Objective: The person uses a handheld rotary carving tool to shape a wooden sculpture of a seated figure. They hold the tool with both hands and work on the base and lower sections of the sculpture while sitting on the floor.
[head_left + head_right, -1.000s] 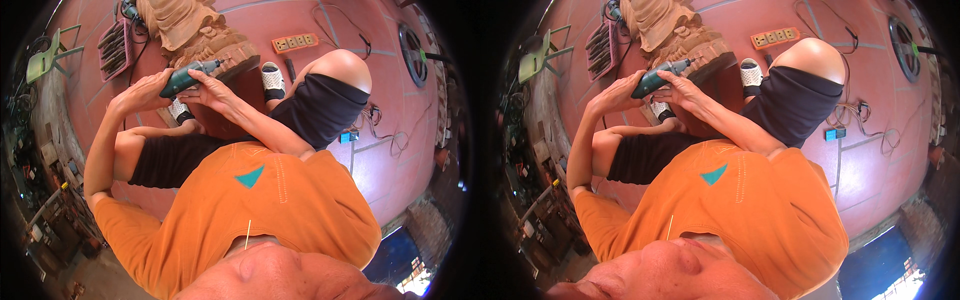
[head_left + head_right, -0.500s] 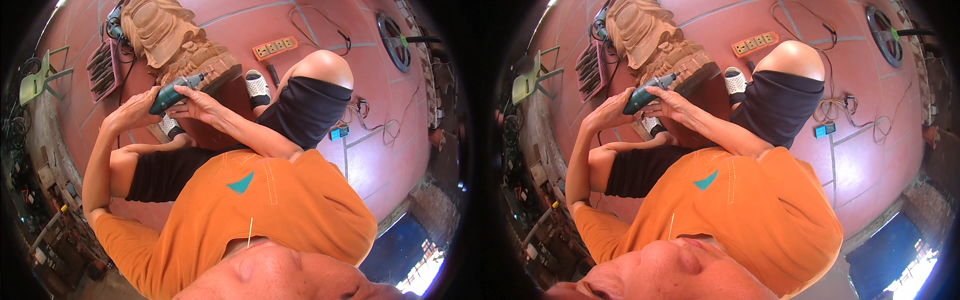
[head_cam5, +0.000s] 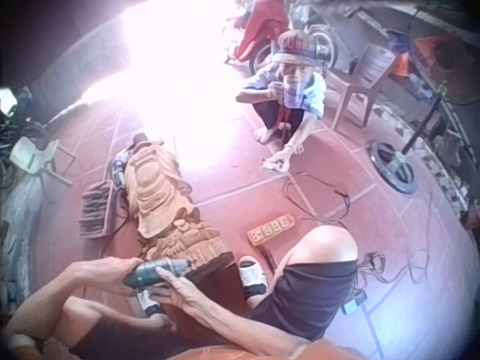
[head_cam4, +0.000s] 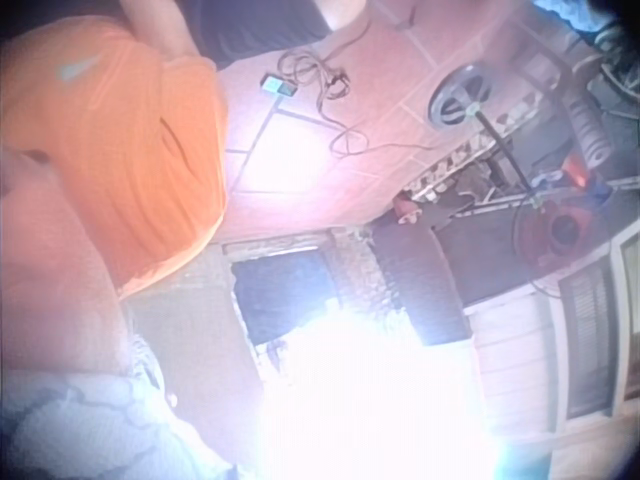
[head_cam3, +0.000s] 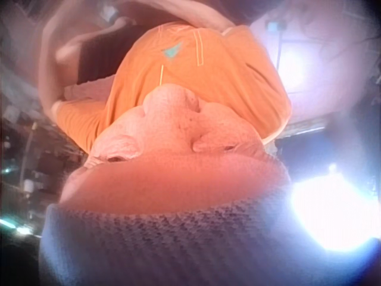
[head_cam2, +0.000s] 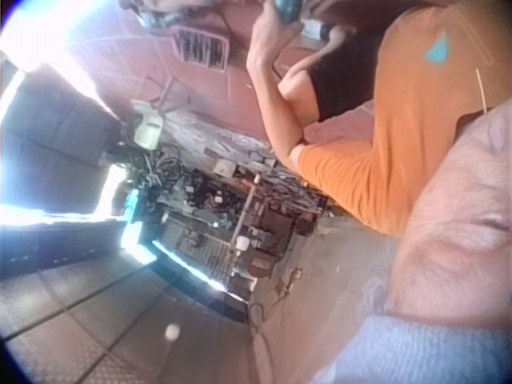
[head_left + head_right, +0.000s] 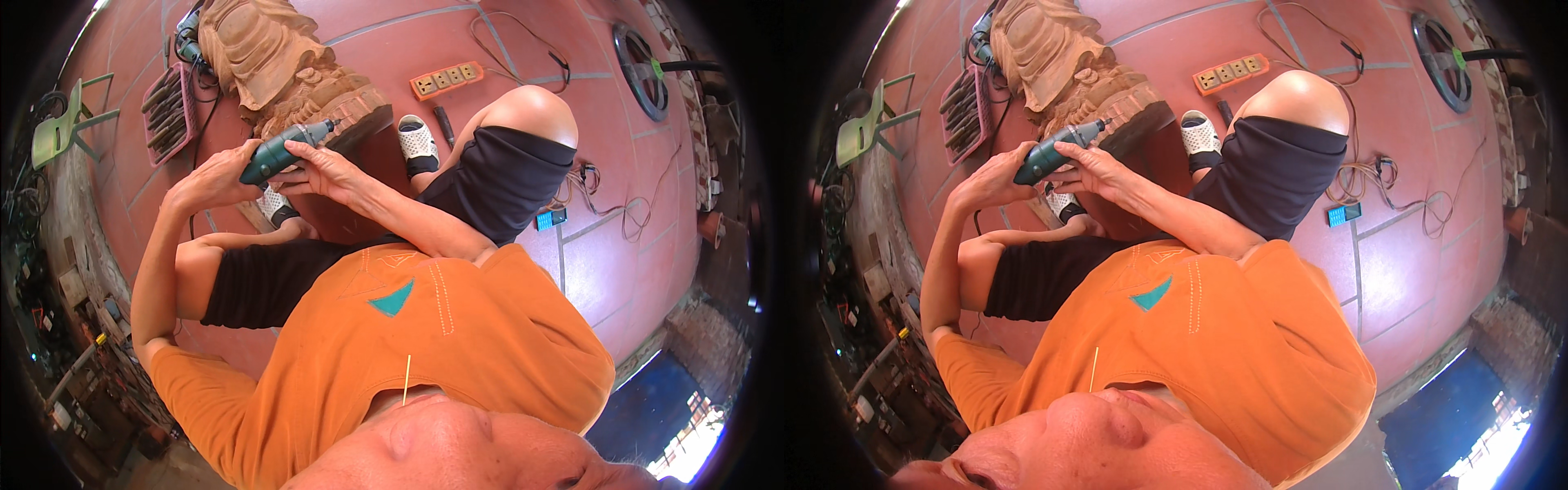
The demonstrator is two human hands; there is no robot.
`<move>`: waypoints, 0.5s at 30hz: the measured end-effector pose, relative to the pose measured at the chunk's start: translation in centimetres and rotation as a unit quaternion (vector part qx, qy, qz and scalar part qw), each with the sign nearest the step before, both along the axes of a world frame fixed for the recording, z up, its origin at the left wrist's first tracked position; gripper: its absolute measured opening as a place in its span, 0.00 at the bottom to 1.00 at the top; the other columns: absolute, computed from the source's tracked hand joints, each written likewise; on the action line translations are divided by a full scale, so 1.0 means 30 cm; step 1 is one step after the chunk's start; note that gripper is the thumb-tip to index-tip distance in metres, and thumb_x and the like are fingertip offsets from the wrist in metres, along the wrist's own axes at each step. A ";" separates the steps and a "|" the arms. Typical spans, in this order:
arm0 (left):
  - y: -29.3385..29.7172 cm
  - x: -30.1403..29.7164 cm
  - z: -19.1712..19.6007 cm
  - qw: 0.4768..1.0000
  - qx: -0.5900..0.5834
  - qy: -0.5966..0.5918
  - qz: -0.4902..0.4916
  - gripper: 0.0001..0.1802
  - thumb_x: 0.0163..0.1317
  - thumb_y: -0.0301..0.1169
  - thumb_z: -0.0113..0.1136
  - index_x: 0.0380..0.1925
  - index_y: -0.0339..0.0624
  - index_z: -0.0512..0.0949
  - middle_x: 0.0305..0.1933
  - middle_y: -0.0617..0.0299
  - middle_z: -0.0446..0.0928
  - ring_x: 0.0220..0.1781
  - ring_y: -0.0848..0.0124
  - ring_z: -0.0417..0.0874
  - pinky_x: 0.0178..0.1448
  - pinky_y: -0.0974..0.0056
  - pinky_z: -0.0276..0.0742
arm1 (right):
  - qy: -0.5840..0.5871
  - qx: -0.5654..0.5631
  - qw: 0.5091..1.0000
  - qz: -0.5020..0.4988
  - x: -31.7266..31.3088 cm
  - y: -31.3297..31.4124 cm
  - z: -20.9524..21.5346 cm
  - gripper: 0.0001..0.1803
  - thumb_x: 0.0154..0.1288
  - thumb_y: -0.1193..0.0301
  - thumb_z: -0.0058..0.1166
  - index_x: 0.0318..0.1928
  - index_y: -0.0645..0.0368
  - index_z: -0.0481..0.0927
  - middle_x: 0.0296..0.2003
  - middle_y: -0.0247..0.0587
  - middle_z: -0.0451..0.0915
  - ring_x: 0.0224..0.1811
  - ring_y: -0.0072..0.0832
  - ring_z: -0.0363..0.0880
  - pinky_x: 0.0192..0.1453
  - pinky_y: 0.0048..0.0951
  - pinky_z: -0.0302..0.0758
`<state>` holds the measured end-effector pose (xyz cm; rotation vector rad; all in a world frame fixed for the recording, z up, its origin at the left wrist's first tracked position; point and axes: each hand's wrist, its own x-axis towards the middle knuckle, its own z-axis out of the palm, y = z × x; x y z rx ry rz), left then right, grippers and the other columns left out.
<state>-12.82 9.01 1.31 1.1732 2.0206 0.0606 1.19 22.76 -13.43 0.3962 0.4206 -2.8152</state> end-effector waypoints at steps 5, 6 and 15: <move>-0.010 -0.029 0.034 0.997 0.046 -0.025 0.062 0.39 0.48 0.36 0.71 0.61 0.34 0.69 0.41 0.38 0.82 0.44 0.44 0.84 0.51 0.50 0.76 | 0.047 0.128 0.991 0.006 -0.020 0.050 0.038 0.36 0.68 0.55 0.66 0.67 0.57 0.63 0.57 0.48 0.79 0.54 0.44 0.85 0.51 0.46 0.87; -0.015 -0.033 0.039 0.995 0.054 -0.028 0.077 0.39 0.47 0.36 0.71 0.61 0.34 0.70 0.40 0.39 0.82 0.43 0.45 0.84 0.51 0.51 0.76 | 0.059 0.153 0.986 0.009 -0.020 0.063 0.047 0.37 0.68 0.55 0.66 0.67 0.57 0.62 0.57 0.48 0.78 0.55 0.43 0.85 0.50 0.45 0.87; -0.077 -0.081 0.090 0.981 0.114 0.034 0.156 0.38 0.46 0.33 0.65 0.62 0.37 0.71 0.34 0.48 0.78 0.35 0.59 0.81 0.46 0.57 0.76 | -0.024 0.288 0.948 -0.135 -0.036 0.345 0.057 0.14 0.71 0.62 0.62 0.49 0.57 0.81 0.37 0.42 0.89 0.38 0.28 0.90 0.33 0.24 0.81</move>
